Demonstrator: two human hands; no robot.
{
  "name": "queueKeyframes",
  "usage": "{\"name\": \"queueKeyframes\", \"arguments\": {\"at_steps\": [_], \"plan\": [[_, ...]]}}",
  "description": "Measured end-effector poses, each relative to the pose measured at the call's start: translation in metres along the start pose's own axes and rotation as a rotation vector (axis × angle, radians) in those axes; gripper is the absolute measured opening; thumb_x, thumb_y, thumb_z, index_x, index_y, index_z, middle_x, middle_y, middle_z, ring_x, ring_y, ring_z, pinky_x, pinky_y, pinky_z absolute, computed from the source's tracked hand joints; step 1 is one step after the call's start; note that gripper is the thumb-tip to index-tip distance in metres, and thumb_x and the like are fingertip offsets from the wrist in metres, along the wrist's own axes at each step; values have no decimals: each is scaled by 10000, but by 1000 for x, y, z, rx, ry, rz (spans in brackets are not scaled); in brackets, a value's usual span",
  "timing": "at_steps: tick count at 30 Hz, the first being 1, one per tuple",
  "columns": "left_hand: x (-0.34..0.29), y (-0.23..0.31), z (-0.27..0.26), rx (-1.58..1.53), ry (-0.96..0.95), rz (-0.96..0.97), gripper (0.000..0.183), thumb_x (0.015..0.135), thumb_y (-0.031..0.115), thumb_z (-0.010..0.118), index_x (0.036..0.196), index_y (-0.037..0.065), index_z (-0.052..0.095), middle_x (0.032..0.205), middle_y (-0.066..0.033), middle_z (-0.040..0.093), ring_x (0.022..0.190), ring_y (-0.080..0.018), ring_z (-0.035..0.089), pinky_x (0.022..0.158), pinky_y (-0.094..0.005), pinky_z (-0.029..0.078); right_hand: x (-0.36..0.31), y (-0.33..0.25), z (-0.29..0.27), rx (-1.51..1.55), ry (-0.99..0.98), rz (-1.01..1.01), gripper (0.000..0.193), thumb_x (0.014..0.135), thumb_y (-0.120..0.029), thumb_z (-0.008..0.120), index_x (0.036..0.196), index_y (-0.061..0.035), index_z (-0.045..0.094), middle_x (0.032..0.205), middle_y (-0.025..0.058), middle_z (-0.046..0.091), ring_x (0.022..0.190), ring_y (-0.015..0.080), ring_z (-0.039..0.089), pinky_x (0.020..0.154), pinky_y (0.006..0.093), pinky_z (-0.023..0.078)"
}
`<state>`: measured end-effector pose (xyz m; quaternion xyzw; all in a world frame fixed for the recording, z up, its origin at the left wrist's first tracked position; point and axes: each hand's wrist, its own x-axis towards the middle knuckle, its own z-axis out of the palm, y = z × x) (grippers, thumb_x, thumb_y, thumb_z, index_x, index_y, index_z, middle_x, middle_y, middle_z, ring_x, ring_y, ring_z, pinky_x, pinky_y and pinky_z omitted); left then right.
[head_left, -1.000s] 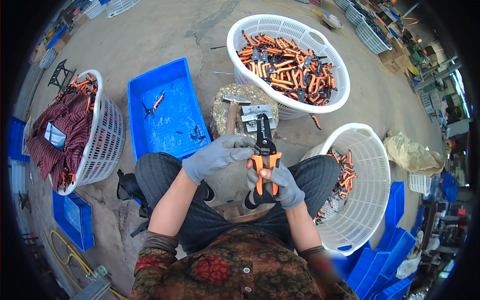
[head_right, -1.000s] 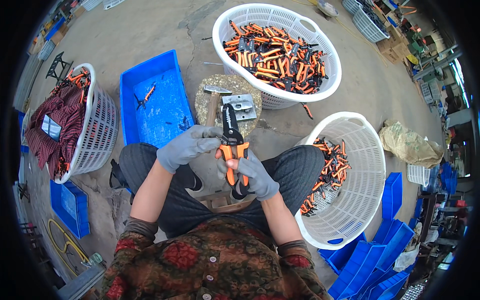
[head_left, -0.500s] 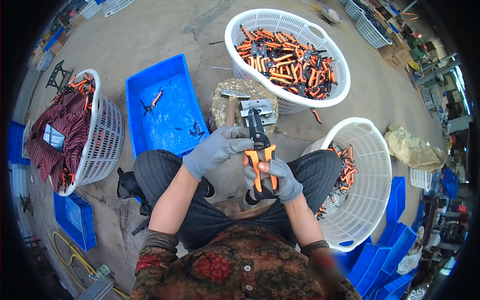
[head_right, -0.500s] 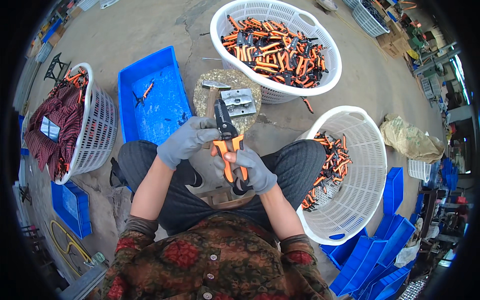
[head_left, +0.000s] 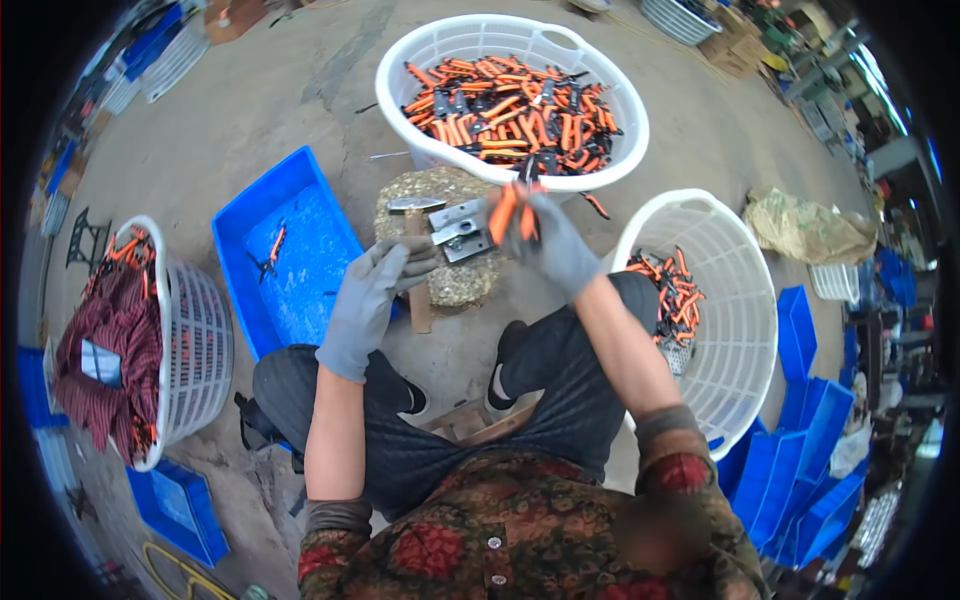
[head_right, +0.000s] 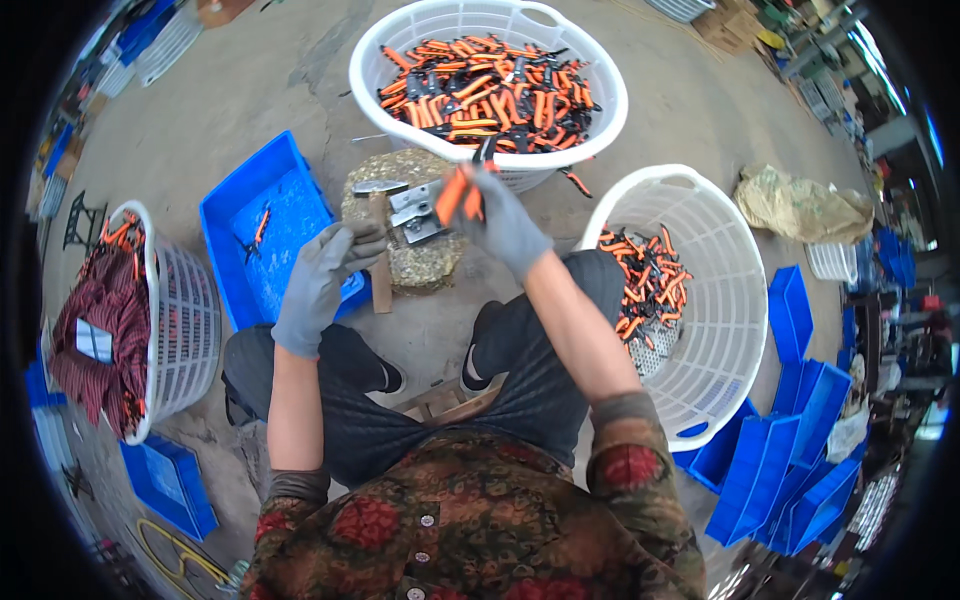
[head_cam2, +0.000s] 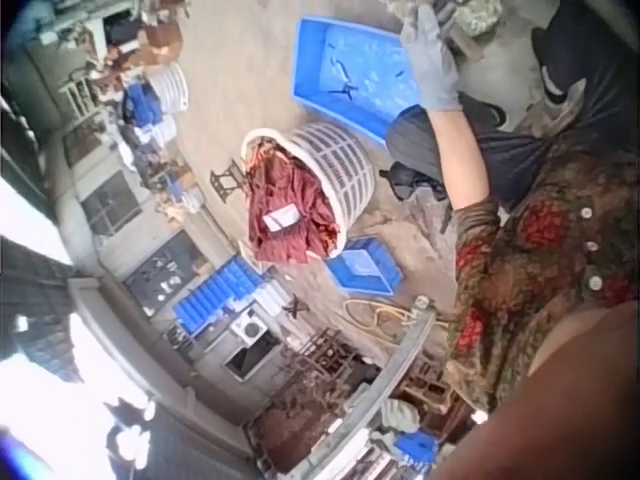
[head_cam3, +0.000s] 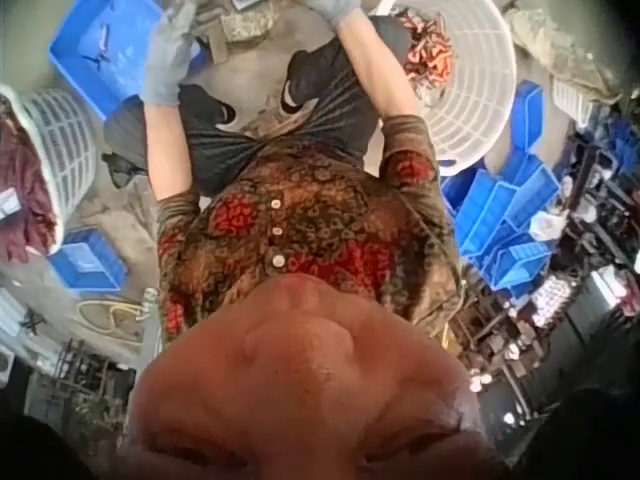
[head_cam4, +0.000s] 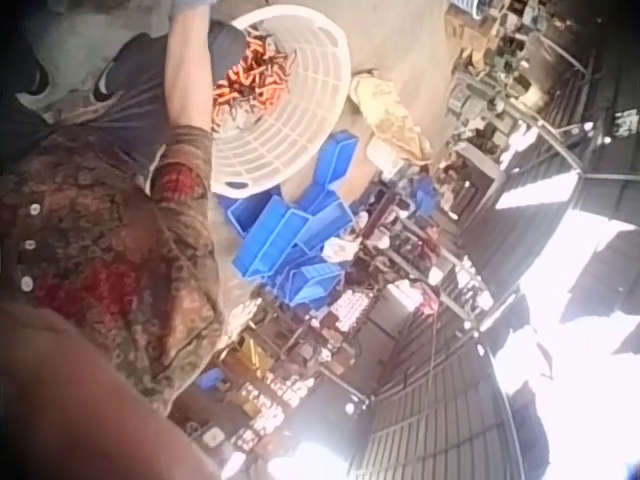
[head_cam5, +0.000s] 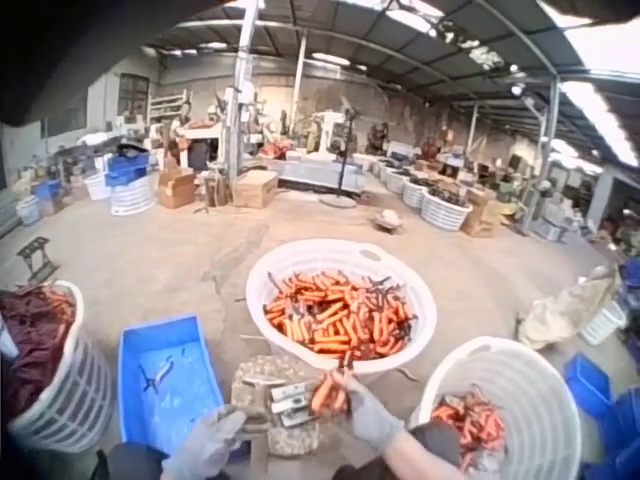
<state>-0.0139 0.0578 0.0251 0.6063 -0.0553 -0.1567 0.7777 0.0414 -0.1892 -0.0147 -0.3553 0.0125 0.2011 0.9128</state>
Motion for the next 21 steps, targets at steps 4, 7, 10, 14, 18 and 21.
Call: {"name": "queueKeyframes", "arguments": {"at_steps": [4, 7, 10, 14, 18, 21], "plan": [[13, -8, 8, 71, -11, -53, 539, 936, 391, 463, 1188, -85, 470, 1146, -193, 561, 1054, -260, 578, 910, -341, 448, 23, -45, 40, -22, -225, -61, 357, 900, -304, 523, 1176, -78, 512, 1200, 150, 515, 1096, 270, 518, 930, 432, 415], [13, -13, 1, 79, 7, 7, 461, 965, 324, 422, 1174, -83, 484, 1168, -191, 553, 1051, -261, 580, 917, -353, 452, 8, -37, 38, -1148, -460, -886, 392, 911, -295, 497, 1172, -5, 532, 1145, 178, 564, 1061, 243, 548, 908, 326, 421], [12, -13, 0, 83, 1, -5, 459, 973, 317, 407, 1187, -84, 472, 1172, -196, 546, 1054, -265, 577, 924, -353, 451, -71, -74, 34, -1049, -244, -488, 431, 907, -326, 495, 1221, -31, 517, 1123, 152, 586, 1037, 206, 567, 901, 310, 432], [19, -25, 10, 131, -44, -25, 444, 982, 297, 386, 1197, -84, 465, 1178, -210, 538, 1060, -265, 573, 934, -351, 447, -176, -118, -104, -717, 263, -388, 495, 899, -336, 512, 1247, 14, 487, 1093, 119, 608, 1003, 169, 586, 880, 304, 458], [25, -35, 19, 193, -85, -60, 439, 983, 290, 382, 1199, -84, 463, 1177, -218, 538, 1059, -266, 573, 936, -348, 447, -294, -115, -258, -400, 810, -350, 353, 885, -287, 545, 1132, -35, 555, 1070, 111, 616, 975, 204, 593, 847, 315, 474], [31, -44, 26, 226, -99, -104, 441, 980, 294, 390, 1209, -76, 462, 1180, -207, 543, 1066, -257, 571, 926, -338, 450, -367, -61, -358, -197, 992, -113, 270, 855, -351, 563, 977, -112, 601, 1013, 78, 638, 962, 218, 590, 805, 383, 476]]}}
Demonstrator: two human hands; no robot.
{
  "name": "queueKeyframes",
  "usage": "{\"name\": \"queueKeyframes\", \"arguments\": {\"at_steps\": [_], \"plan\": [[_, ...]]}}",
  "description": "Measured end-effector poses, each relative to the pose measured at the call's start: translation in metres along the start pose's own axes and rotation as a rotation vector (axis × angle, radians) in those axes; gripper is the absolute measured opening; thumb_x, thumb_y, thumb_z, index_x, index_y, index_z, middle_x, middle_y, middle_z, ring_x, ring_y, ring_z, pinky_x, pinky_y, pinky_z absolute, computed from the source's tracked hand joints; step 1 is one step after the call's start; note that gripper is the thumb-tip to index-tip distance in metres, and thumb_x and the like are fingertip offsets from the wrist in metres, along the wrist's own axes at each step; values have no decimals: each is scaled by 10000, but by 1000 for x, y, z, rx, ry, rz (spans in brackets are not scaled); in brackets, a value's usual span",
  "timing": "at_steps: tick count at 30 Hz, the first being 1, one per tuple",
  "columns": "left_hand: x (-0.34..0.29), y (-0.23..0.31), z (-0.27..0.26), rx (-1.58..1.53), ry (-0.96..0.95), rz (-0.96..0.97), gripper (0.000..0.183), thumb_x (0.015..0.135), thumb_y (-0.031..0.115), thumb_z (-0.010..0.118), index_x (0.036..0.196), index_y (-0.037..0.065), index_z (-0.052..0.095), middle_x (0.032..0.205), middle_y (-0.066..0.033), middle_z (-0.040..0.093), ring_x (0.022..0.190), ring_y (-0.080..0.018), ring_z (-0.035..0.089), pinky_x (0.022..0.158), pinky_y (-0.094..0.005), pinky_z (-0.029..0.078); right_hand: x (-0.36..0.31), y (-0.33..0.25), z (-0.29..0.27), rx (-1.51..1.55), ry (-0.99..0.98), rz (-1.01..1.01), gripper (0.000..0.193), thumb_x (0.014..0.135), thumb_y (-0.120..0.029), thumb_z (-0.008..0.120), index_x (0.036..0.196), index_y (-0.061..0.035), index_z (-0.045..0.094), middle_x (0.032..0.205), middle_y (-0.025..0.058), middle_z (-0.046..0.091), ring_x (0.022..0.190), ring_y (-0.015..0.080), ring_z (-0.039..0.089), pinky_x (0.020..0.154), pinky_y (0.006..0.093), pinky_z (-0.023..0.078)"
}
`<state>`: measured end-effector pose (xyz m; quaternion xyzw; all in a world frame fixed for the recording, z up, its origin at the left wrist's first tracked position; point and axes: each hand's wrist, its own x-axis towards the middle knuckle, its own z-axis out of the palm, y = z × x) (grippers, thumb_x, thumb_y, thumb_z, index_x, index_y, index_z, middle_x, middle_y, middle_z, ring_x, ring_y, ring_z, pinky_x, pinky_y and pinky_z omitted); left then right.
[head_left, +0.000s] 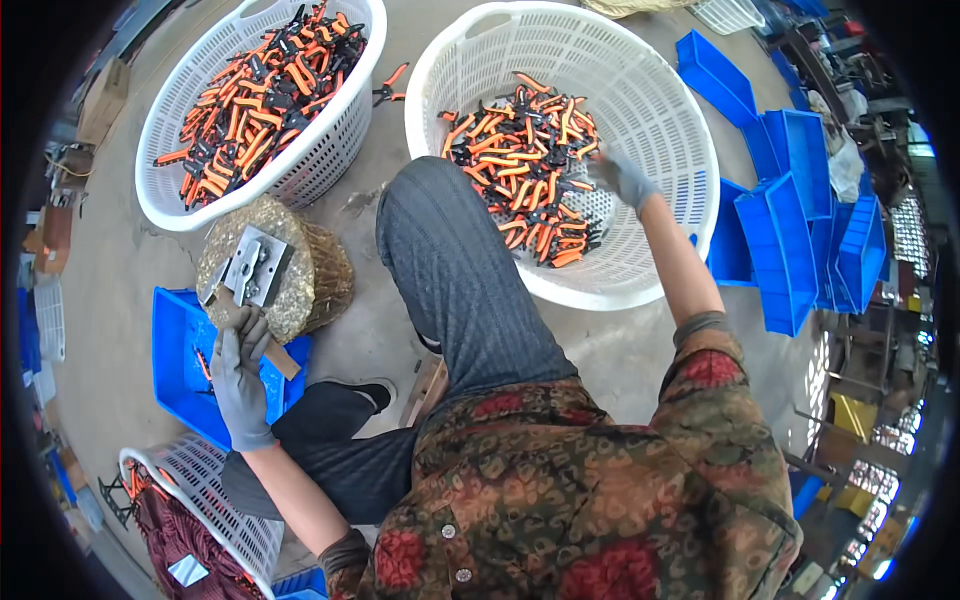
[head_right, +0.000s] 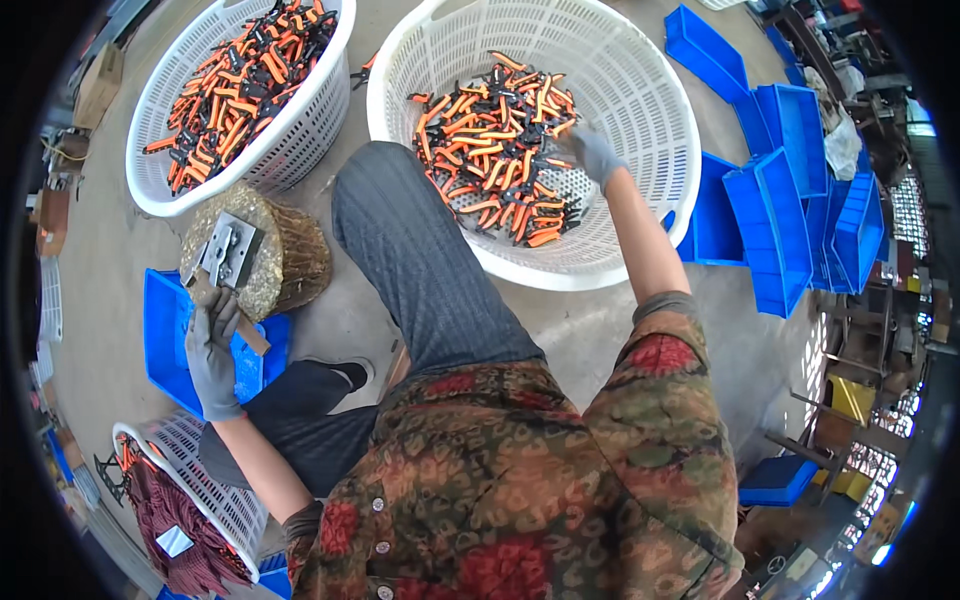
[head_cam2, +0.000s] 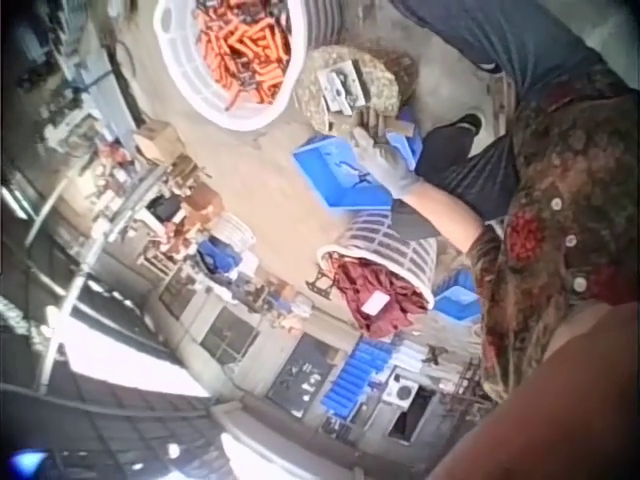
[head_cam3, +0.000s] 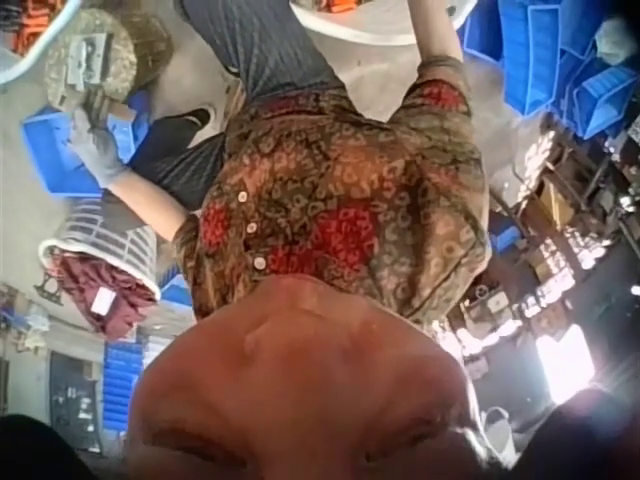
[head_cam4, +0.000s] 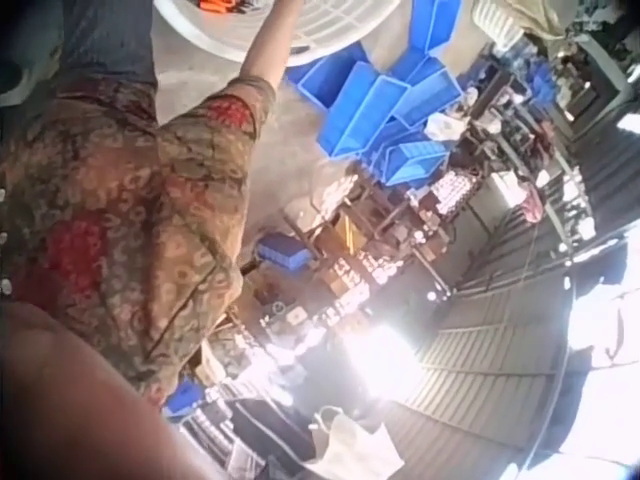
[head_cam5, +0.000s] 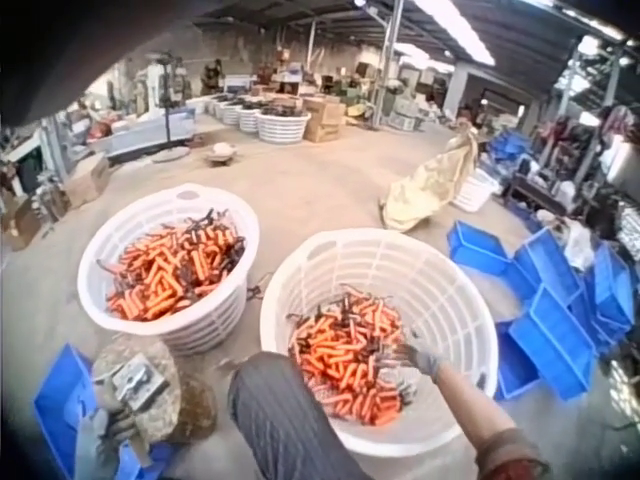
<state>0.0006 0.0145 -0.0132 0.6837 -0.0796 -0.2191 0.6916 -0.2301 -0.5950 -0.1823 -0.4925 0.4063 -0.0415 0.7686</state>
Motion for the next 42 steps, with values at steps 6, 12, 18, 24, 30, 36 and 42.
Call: {"name": "queueKeyframes", "arguments": {"at_steps": [6, 12, 18, 24, 30, 36, 42], "plan": [[13, -9, -1, 46, -4, -136, 449, 974, 312, 406, 1226, -56, 464, 1174, -181, 560, 1064, -227, 574, 898, -315, 461, 46, 121, 14, -167, 170, 473, 384, 832, -476, 508, 919, -107, 569, 985, 103, 632, 913, 286, 597, 803, 457, 446], [15, 6, 10, 84, 34, -132, 440, 972, 305, 415, 1191, -70, 480, 1122, -191, 581, 1010, -216, 597, 884, -303, 469, 67, 150, 105, -166, 281, 459, 340, 852, -436, 509, 825, -99, 547, 832, 73, 615, 815, 267, 590, 776, 424, 462], [13, 14, 12, 43, 17, -114, 431, 970, 302, 421, 1179, -68, 491, 1114, -187, 585, 996, -212, 602, 876, -299, 471, 54, 106, 102, 562, 102, 142, 253, 877, -356, 527, 788, -120, 530, 708, 35, 549, 713, 225, 584, 701, 372, 488], [6, 38, 45, 50, -26, -34, 435, 967, 296, 418, 1186, -74, 484, 1102, -182, 593, 996, -210, 602, 880, -293, 465, -113, -39, 187, 57, -127, -415, 260, 888, -311, 542, 758, -89, 504, 691, 22, 522, 686, 125, 551, 670, 258, 457], [-10, 78, 95, 73, -160, 225, 571, 923, 350, 496, 1314, -47, 372, 1155, -174, 562, 1011, -230, 585, 900, -332, 449, -193, -59, 286, -253, -268, -595, 232, 868, -263, 554, 795, -43, 555, 633, 38, 562, 584, 167, 562, 610, 274, 463], [-22, 60, 118, -164, 32, 181, 400, 870, 154, 562, 1222, 2, 447, 901, -60, 595, 780, -144, 593, 733, -276, 490, -235, -17, 393, -1166, -344, -1276, 138, 778, -188, 614, 825, -59, 595, 635, 92, 556, 578, 278, 557, 545, 302, 435], [-29, 35, 62, -284, 266, -6, 279, 897, 253, 533, 1037, 12, 527, 763, -44, 591, 536, -105, 542, 512, -223, 462, -246, -20, 400, -895, -480, -1030, 221, 817, -251, 628, 811, -34, 588, 631, 52, 551, 590, 112, 552, 563, 266, 428]]}}
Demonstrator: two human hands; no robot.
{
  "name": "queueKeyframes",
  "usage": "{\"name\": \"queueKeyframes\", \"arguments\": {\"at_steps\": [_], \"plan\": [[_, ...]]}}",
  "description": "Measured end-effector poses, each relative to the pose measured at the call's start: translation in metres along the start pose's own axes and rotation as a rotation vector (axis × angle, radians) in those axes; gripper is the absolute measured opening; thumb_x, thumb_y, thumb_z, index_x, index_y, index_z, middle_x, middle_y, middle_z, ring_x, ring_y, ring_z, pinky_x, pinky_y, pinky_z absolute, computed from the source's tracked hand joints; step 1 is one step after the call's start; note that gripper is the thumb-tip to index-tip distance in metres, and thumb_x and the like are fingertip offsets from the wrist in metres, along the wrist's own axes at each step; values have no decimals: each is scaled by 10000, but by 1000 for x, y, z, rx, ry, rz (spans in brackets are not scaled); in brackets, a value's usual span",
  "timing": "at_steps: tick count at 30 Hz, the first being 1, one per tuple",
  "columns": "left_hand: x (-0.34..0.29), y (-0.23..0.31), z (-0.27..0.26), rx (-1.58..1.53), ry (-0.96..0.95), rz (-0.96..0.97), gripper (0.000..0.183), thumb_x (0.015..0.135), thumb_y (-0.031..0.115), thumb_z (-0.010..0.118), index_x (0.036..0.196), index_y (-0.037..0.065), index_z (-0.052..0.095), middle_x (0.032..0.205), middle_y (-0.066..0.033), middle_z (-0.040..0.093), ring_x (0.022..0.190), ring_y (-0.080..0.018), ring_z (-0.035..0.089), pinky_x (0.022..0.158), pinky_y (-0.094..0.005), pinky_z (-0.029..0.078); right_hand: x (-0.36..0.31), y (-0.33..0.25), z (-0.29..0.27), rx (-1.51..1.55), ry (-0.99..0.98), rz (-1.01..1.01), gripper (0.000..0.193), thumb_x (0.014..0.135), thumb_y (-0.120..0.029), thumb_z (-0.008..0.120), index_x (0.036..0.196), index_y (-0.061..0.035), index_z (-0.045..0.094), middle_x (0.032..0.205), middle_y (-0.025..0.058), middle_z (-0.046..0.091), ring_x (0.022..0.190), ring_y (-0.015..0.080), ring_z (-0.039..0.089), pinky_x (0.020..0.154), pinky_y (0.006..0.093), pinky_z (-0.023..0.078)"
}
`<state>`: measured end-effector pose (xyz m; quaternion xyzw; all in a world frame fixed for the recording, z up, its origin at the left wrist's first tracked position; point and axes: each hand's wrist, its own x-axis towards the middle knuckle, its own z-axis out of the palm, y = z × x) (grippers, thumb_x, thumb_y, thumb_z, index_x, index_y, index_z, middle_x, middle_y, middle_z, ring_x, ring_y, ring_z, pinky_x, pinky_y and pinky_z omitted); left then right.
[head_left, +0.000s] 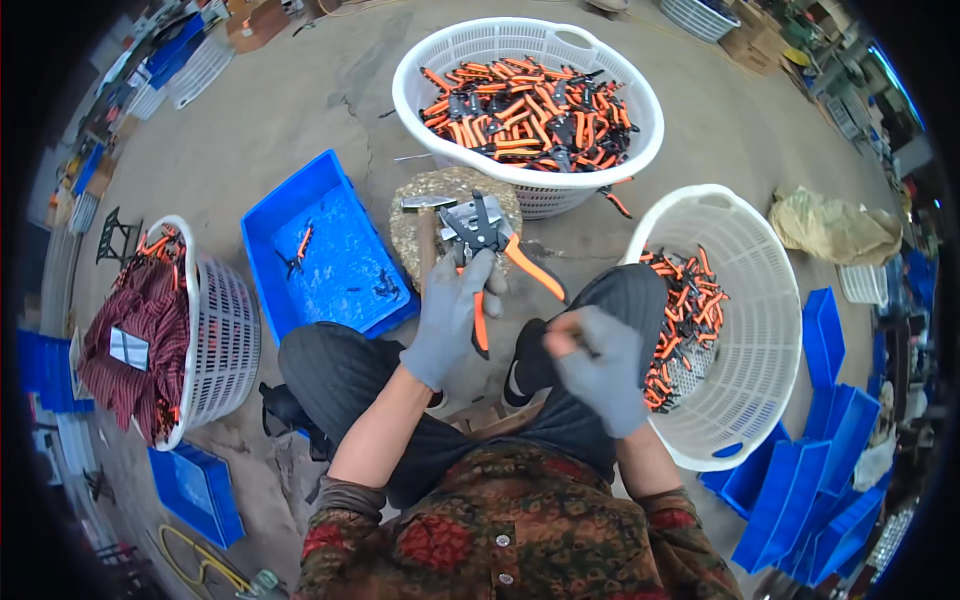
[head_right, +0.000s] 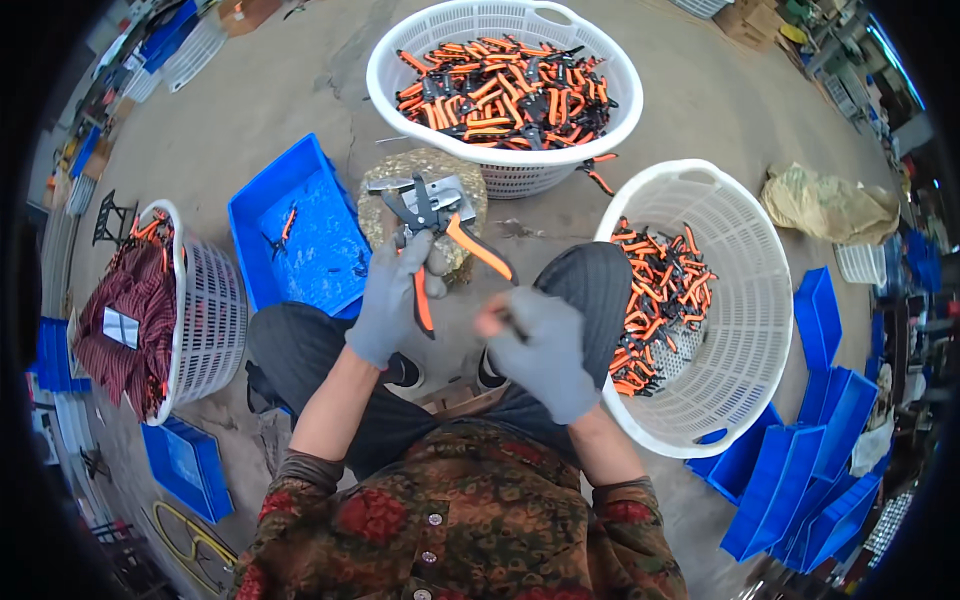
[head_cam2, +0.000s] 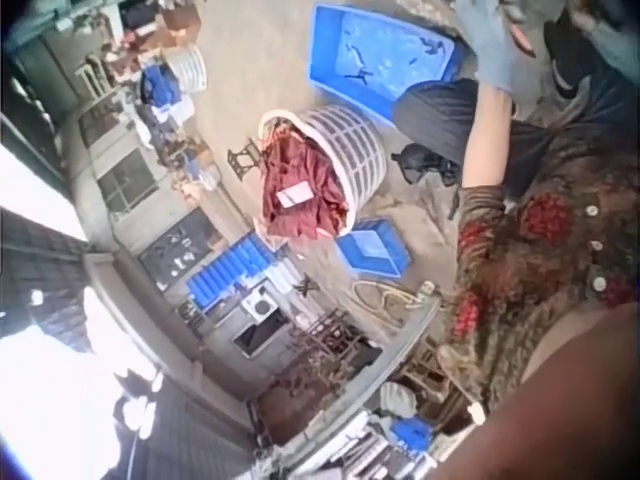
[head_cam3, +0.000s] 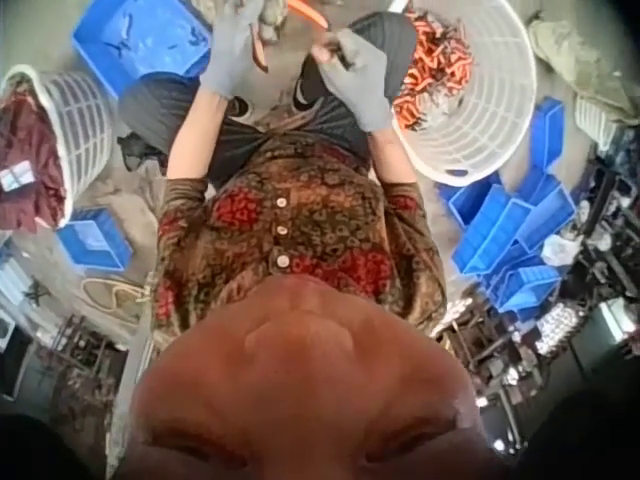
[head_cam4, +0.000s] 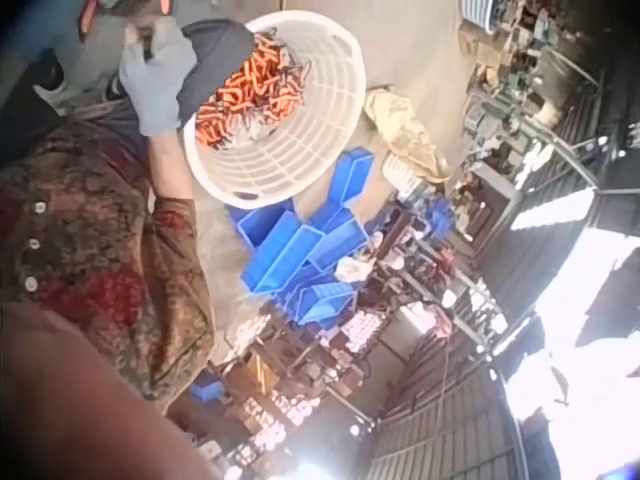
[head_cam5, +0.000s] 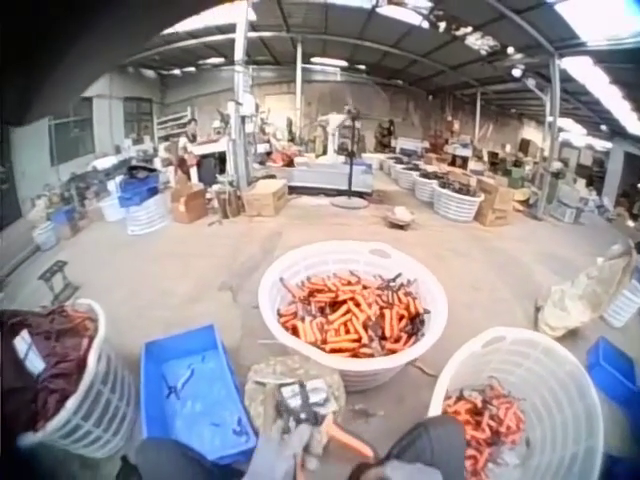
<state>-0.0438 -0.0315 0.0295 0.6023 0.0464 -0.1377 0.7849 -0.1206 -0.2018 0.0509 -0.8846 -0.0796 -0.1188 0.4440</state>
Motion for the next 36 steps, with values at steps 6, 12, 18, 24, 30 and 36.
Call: {"name": "queueKeyframes", "arguments": {"at_steps": [6, 12, 18, 24, 30, 36], "plan": [[-8, 26, -11, 155, -330, -82, 372, 937, 357, 429, 996, 9, 548, 709, -49, 586, 518, -97, 536, 488, -223, 433, 18, 32, 4, 230, -60, 188, 288, 896, -305, 545, 801, -35, 581, 670, 12, 583, 612, 121, 584, 592, 237, 440], [2, -3, -23, 238, -304, 170, 413, 957, 359, 380, 994, -10, 562, 612, -39, 535, 472, -103, 519, 456, -216, 424, 9, 37, 31, 794, -236, 499, 362, 953, -329, 451, 780, -26, 548, 690, 45, 604, 631, 100, 585, 612, 226, 451], [-20, -9, -32, 356, -468, -305, 366, 959, 353, 404, 969, 20, 555, 548, -17, 517, 429, -104, 510, 415, -207, 401, 13, 42, 34, 1061, -125, 471, 410, 951, -374, 431, 1046, 12, 530, 903, 118, 620, 769, 148, 614, 707, 268, 489], [-42, -49, -7, 178, -416, -268, 341, 953, 351, 440, 930, 29, 551, 549, -8, 525, 407, -101, 499, 402, -201, 394, 4, 25, 57, 1294, -276, 453, 573, 959, -405, 361, 1377, -18, 295, 1193, 175, 532, 966, 225, 605, 846, 331, 488], [-24, 2, -28, 359, -598, -435, 381, 923, 330, 514, 1074, -19, 541, 697, -71, 629, 562, -137, 610, 515, -230, 489, 24, 32, 41, 1582, -393, 503, 601, 924, -437, 426, 1347, -20, 336, 1145, 170, 552, 982, 243, 585, 847, 347, 478], [-9, 10, -55, 129, -475, 43, 620, 834, 373, 619, 1281, -16, 437, 1119, -114, 578, 1047, -181, 546, 927, -314, 408, 17, 42, 39, 1597, -378, 453, 599, 867, -504, 494, 1162, 14, 434, 845, 117, 531, 723, 240, 547, 648, 321, 459]]}}
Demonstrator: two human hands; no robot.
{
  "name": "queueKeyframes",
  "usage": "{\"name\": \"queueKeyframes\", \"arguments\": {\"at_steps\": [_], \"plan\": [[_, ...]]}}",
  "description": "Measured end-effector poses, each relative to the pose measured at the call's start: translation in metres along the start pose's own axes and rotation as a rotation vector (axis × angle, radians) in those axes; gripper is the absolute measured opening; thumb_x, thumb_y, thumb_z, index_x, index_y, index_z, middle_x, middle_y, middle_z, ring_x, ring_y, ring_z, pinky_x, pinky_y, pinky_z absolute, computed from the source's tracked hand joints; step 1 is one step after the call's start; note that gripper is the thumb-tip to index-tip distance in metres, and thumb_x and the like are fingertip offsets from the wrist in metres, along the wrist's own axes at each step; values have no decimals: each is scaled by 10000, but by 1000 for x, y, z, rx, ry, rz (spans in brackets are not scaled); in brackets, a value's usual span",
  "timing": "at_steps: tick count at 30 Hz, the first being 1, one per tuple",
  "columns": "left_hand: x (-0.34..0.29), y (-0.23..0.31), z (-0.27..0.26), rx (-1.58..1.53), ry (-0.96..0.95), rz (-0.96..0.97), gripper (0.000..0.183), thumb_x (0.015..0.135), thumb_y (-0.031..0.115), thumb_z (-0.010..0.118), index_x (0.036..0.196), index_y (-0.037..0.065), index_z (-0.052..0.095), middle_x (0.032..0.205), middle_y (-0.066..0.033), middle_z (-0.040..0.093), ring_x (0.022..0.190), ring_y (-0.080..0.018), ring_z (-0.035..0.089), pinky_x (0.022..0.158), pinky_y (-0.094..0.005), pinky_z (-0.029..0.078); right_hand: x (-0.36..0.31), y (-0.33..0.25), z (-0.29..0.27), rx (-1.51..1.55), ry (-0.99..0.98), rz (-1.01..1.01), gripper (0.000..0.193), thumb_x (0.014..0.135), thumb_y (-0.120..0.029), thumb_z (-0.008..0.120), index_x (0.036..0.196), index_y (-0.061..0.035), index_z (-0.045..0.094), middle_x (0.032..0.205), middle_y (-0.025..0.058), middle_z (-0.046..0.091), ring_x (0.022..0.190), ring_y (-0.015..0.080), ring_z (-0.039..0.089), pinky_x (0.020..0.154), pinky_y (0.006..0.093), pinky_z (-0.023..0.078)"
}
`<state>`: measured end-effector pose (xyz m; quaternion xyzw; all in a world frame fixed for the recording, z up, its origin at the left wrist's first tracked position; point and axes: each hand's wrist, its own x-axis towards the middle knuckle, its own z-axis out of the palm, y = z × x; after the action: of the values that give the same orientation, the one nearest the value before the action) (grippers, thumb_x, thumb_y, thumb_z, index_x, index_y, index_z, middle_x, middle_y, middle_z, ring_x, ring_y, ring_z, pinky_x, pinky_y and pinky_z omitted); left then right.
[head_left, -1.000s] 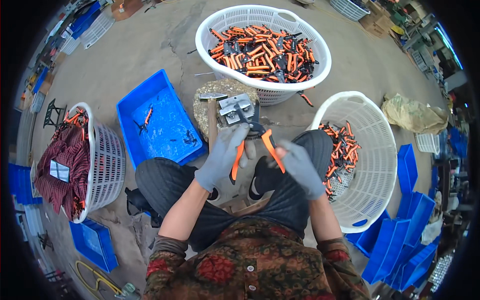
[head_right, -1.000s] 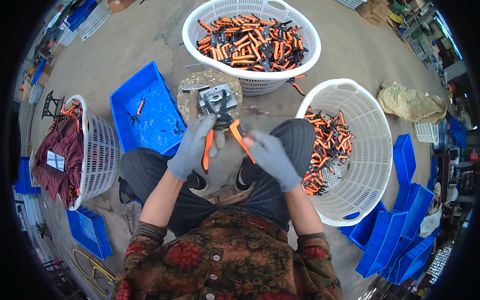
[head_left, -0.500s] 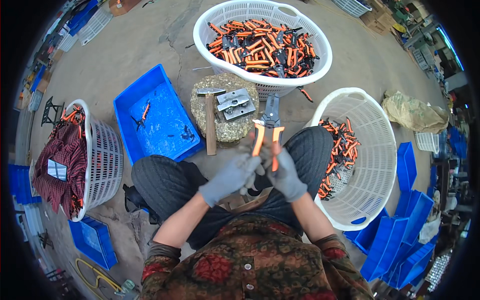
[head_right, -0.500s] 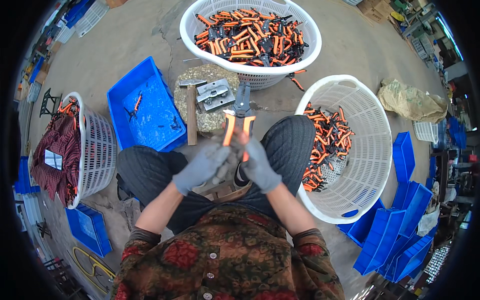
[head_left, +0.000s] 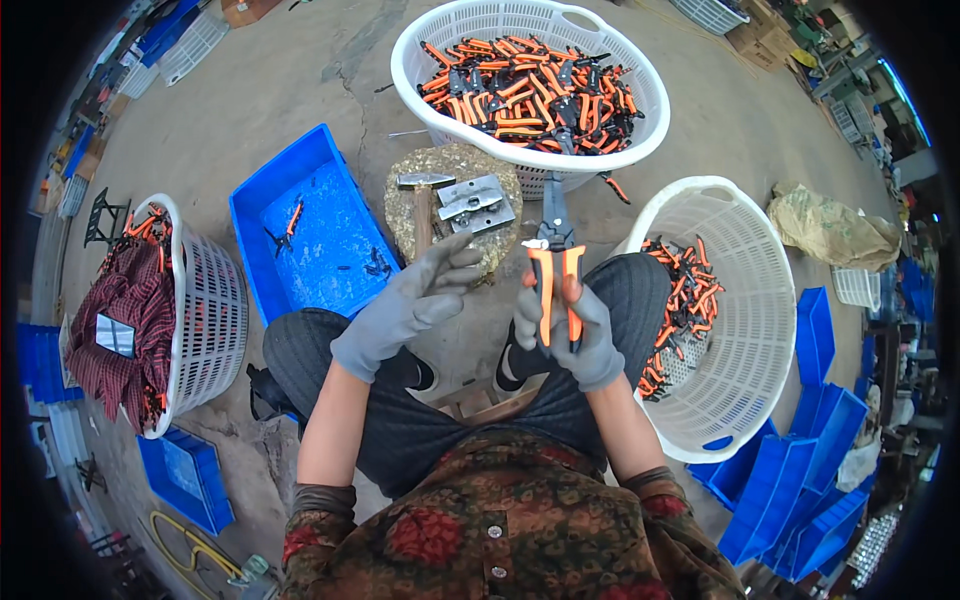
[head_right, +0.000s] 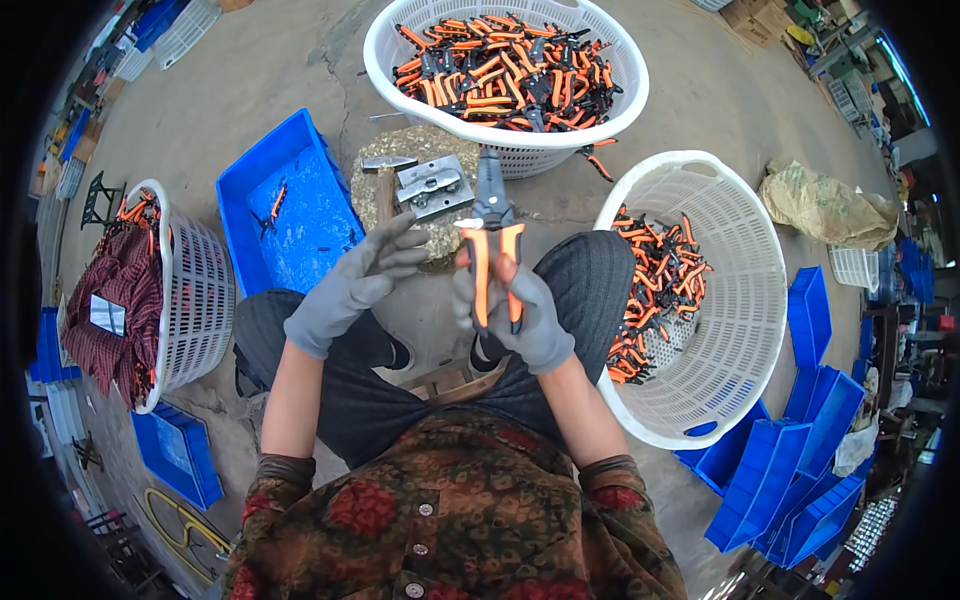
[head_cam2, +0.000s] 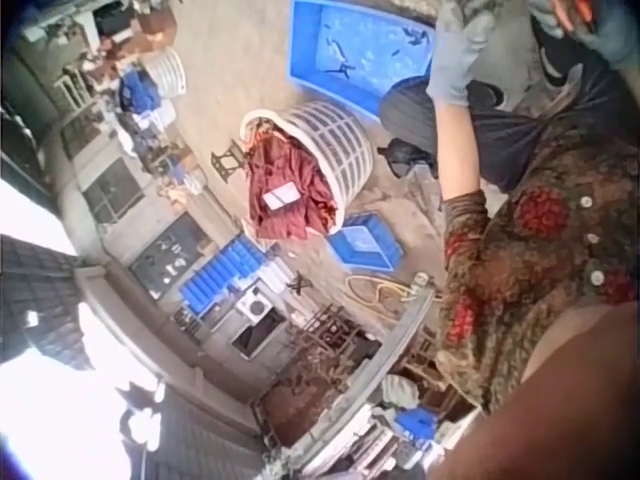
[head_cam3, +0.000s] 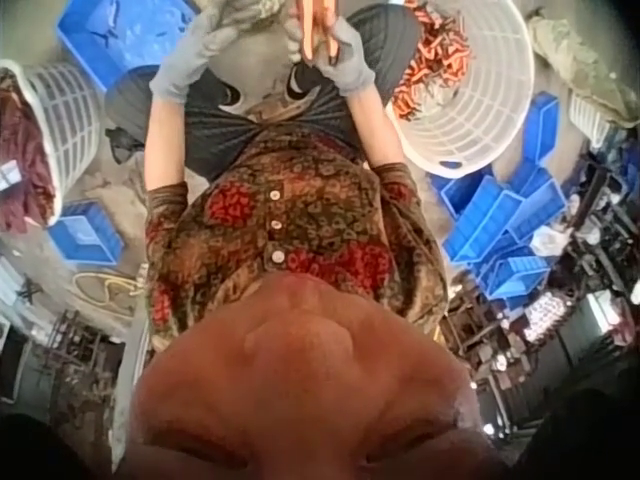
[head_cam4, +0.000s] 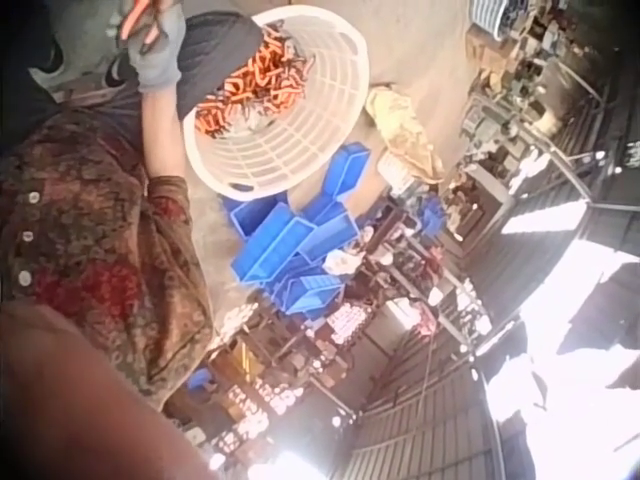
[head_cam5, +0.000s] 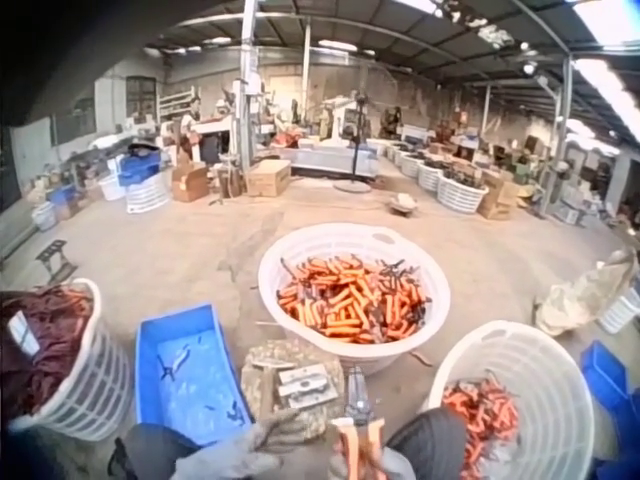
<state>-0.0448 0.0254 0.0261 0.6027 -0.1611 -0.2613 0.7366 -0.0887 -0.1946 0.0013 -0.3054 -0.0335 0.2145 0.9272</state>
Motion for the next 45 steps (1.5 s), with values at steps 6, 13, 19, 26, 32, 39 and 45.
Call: {"name": "queueKeyframes", "arguments": {"at_steps": [6, 13, 19, 26, 32, 39, 45], "plan": [[11, 10, 20, -223, -79, 102, 638, 817, 301, 639, 1321, -15, 408, 1199, -105, 539, 1148, -171, 484, 1018, -306, 332, -1, 6, 38, -119, -41, 113, 550, 871, -499, 491, 1075, 10, 445, 733, 85, 461, 622, 210, 484, 571, 307, 406], [8, 10, 11, -233, -96, -46, 582, 822, 361, 622, 1246, -13, 483, 973, -9, 602, 758, -36, 517, 700, -186, 419, 4, 14, 41, -108, -60, 165, 557, 874, -482, 489, 1102, 25, 455, 747, 101, 488, 628, 212, 514, 579, 294, 426], [5, -2, 2, -365, -3, -71, 444, 888, 297, 560, 1195, -22, 533, 1038, -33, 601, 856, -60, 538, 796, -216, 426, 13, 11, 41, -276, 1, 236, 482, 913, -401, 466, 1138, 25, 486, 826, 93, 551, 691, 169, 568, 604, 270, 469], [5, -13, -4, -391, 46, -68, 380, 915, 293, 525, 1131, -17, 570, 992, -23, 612, 833, -82, 549, 771, -228, 435, 24, 11, 24, -246, -11, 364, 459, 909, -386, 483, 1130, 16, 480, 857, 98, 546, 741, 175, 561, 642, 290, 475], [15, -42, -14, -363, 268, -125, 431, 925, 309, 505, 1195, -28, 499, 1100, -87, 586, 969, -148, 564, 844, -276, 446, 50, 23, 1, -36, 185, 225, 398, 910, -367, 490, 1153, -52, 498, 979, 80, 588, 886, 189, 600, 737, 312, 501], [16, -46, -28, -333, 333, -90, 505, 932, 346, 485, 1246, -47, 433, 1202, -164, 527, 1090, -224, 529, 950, -351, 413, 171, -50, -5, 43, 60, -235, 336, 909, -252, 506, 1167, -38, 493, 1011, 60, 600, 939, 171, 596, 865, 330, 476], [23, -46, -21, -339, 379, -64, 506, 936, 330, 482, 1238, -73, 427, 1186, -173, 532, 1083, -225, 539, 951, -352, 420, 141, -42, -26, 90, 9, -124, 328, 896, -228, 519, 1142, -11, 504, 979, 71, 599, 899, 181, 599, 850, 319, 475]]}}
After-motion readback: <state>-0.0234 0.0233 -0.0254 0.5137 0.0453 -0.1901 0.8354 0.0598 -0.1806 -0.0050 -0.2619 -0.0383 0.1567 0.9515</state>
